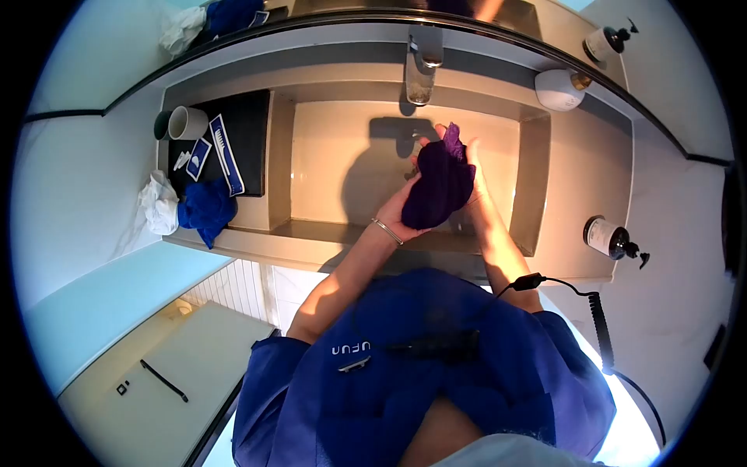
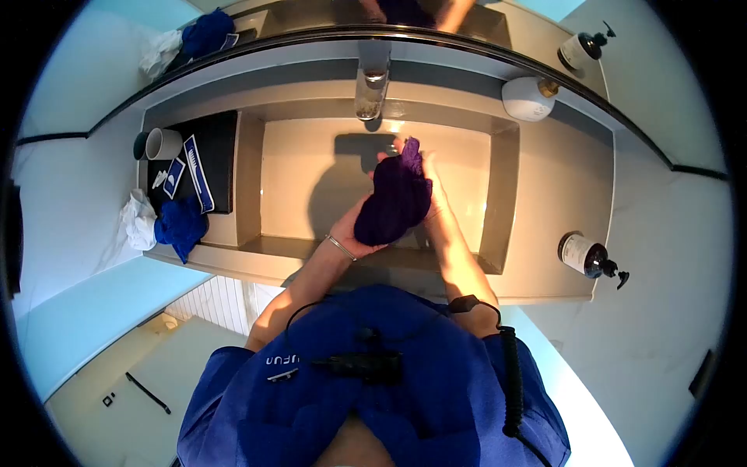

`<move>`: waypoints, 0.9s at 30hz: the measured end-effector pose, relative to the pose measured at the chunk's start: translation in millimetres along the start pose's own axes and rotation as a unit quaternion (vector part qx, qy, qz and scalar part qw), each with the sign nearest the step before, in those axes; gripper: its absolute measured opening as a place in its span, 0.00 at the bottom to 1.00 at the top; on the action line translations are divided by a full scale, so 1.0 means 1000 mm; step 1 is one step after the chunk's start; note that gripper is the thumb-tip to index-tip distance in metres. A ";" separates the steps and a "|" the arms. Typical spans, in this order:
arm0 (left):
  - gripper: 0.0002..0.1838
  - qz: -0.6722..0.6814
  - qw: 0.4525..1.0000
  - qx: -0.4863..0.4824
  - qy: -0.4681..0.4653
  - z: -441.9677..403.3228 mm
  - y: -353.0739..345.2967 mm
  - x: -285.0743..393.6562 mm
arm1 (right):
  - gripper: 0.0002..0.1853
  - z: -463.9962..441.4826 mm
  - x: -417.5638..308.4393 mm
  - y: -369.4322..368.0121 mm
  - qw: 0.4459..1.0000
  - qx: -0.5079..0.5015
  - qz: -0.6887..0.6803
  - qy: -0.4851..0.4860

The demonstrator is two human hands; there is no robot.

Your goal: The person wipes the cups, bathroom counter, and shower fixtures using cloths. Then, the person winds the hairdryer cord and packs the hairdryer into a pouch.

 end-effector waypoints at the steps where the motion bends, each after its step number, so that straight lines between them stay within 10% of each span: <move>1: 0.34 0.036 0.999 0.018 0.020 -0.002 0.009 -0.001 | 0.33 0.005 -0.004 -0.012 1.000 -0.001 0.000 -0.006; 4: 0.39 -0.330 0.927 0.101 -0.147 0.001 0.018 0.012 | 0.11 0.021 -0.034 -0.051 0.941 0.200 0.271 0.037; 7: 0.43 -0.135 0.987 -0.060 0.064 -0.001 0.021 -0.016 | 0.15 0.019 -0.039 -0.087 0.833 0.015 0.551 0.051; 10: 0.44 -0.224 0.973 0.029 -0.042 0.001 -0.008 -0.024 | 0.18 0.032 -0.017 -0.122 0.785 -0.052 0.615 -0.054; 12: 0.34 -0.405 0.879 -0.220 -0.123 0.009 -0.031 -0.027 | 0.27 0.030 -0.010 -0.140 0.757 -0.112 0.644 0.001; 14: 0.28 -0.560 0.779 -0.110 -0.260 0.010 -0.030 -0.025 | 0.36 0.030 -0.008 -0.140 0.779 -0.083 0.620 0.044; 16: 0.24 -0.058 0.985 -0.152 -0.062 -0.012 -0.019 -0.030 | 0.52 0.019 -0.016 -0.131 0.805 -0.041 0.583 0.103; 19: 0.24 -0.010 0.981 -0.162 -0.111 -0.016 -0.001 -0.013 | 0.48 0.007 -0.033 -0.106 0.890 0.076 0.404 0.198; 23: 0.22 0.033 0.969 0.144 -0.198 -0.035 0.047 0.010 | 0.37 -0.002 -0.035 -0.030 0.874 0.203 0.356 0.263; 27: 0.21 0.065 0.952 0.216 -0.205 -0.027 0.056 0.008 | 0.15 0.005 -0.015 0.053 0.835 0.223 0.463 0.197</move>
Point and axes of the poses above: each hand's wrist, its own z-axis away from the middle knuckle, its own y-axis out of the back of the hand, x = y × z, the point moved 6 cm from there along -z, towards the middle knuckle, and after that the axes turned 5 degrees about -x, right-handed, at the moved point
